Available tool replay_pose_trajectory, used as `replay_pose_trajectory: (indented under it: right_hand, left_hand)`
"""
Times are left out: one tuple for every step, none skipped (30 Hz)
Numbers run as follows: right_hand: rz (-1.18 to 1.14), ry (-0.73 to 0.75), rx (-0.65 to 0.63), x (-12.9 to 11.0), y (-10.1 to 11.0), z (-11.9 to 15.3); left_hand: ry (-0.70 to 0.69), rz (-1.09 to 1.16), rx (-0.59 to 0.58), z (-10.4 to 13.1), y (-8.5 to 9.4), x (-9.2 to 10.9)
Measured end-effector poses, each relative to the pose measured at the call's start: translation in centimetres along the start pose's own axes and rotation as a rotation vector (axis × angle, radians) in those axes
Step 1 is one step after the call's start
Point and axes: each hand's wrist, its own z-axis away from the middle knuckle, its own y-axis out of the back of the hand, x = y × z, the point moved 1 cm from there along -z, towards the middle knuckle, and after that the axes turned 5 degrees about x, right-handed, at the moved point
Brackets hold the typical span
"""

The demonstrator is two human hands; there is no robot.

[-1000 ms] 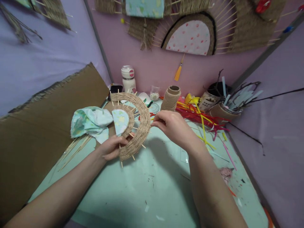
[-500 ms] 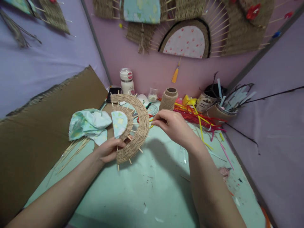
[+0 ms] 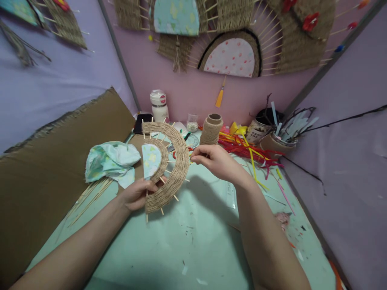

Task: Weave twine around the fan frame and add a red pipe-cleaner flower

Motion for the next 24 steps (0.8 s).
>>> replay_pose_trajectory:
  right_hand:
    - [-0.014, -0.007, -0.027, 0.08, -0.02, -0.02]
    - [-0.026, -0.014, -0.053, 0.17, -0.03, -0.05]
    - [-0.036, -0.019, -0.075, 0.25, -0.04, -0.07]
    - [-0.047, -0.022, -0.094, 0.32, -0.04, -0.09]
    - [-0.060, -0.024, -0.110, 0.38, -0.05, -0.11]
    - [-0.074, -0.026, -0.123, 0.41, -0.05, -0.12]
    - [-0.087, -0.027, -0.134, 0.43, -0.06, -0.13]
    - [-0.101, -0.028, -0.143, 0.43, -0.08, -0.14]
    - [-0.114, -0.026, -0.151, 0.42, -0.10, -0.15]
    - [-0.126, -0.024, -0.158, 0.41, -0.13, -0.15]
    - [-0.138, -0.019, -0.162, 0.40, -0.17, -0.16]
    - [-0.148, -0.014, -0.163, 0.40, -0.21, -0.17]
    - [-0.157, -0.011, -0.163, 0.41, -0.25, -0.18]
    - [-0.165, -0.010, -0.163, 0.43, -0.29, -0.19]
    - [-0.170, -0.010, -0.163, 0.47, -0.32, -0.20]
    - [-0.173, -0.011, -0.162, 0.51, -0.35, -0.20]
    - [-0.174, -0.013, -0.162, 0.55, -0.36, -0.21]
    - [-0.172, -0.015, -0.163, 0.59, -0.37, -0.22]
    - [-0.171, -0.015, -0.164, 0.61, -0.38, -0.23]
    - [-0.170, -0.014, -0.165, 0.63, -0.40, -0.24]
    - [-0.169, -0.014, -0.166, 0.63, -0.43, -0.26]
    - [-0.169, -0.015, -0.166, 0.63, -0.47, -0.28]
    - [-0.171, -0.018, -0.166, 0.63, -0.54, -0.32]
    - [-0.173, -0.021, -0.169, 0.63, -0.63, -0.35]
  left_hand:
    - [0.001, -0.014, 0.009, 0.03, -0.04, 0.00]
    - [0.003, -0.031, 0.016, 0.07, -0.07, -0.01]
    - [0.006, -0.048, 0.018, 0.10, -0.10, -0.02]
    - [0.008, -0.061, 0.016, 0.12, -0.12, -0.04]
    - [0.008, -0.068, 0.010, 0.13, -0.11, -0.07]
    - [0.006, -0.068, 0.004, 0.11, -0.09, -0.10]
    - [0.003, -0.063, 0.001, 0.08, -0.04, -0.13]
    - [-0.002, -0.054, 0.003, 0.02, 0.02, -0.15]
    - [-0.012, -0.044, 0.012, -0.04, 0.09, -0.17]
    - [-0.026, -0.034, 0.026, -0.11, 0.15, -0.17]
    - [-0.046, -0.029, 0.040, -0.16, 0.20, -0.15]
    - [-0.071, -0.026, 0.052, -0.20, 0.24, -0.10]
    - [-0.094, -0.021, 0.056, -0.22, 0.24, -0.03]
    - [-0.113, -0.014, 0.053, -0.22, 0.23, 0.06]
    - [-0.124, 0.000, 0.042, -0.19, 0.20, 0.16]
    - [-0.123, 0.024, 0.025, -0.15, 0.17, 0.26]
    - [-0.118, 0.057, 0.010, -0.10, 0.14, 0.37]
    - [-0.107, 0.097, -0.005, -0.06, 0.13, 0.48]
    - [-0.097, 0.141, -0.018, -0.02, 0.14, 0.58]
    - [-0.086, 0.186, -0.033, 0.01, 0.16, 0.66]
    - [-0.071, 0.225, -0.051, 0.01, 0.18, 0.71]
    - [-0.054, 0.252, -0.066, 0.00, 0.22, 0.73]
    - [-0.033, 0.263, -0.076, -0.03, 0.27, 0.72]
    - [-0.013, 0.262, -0.078, -0.08, 0.32, 0.68]
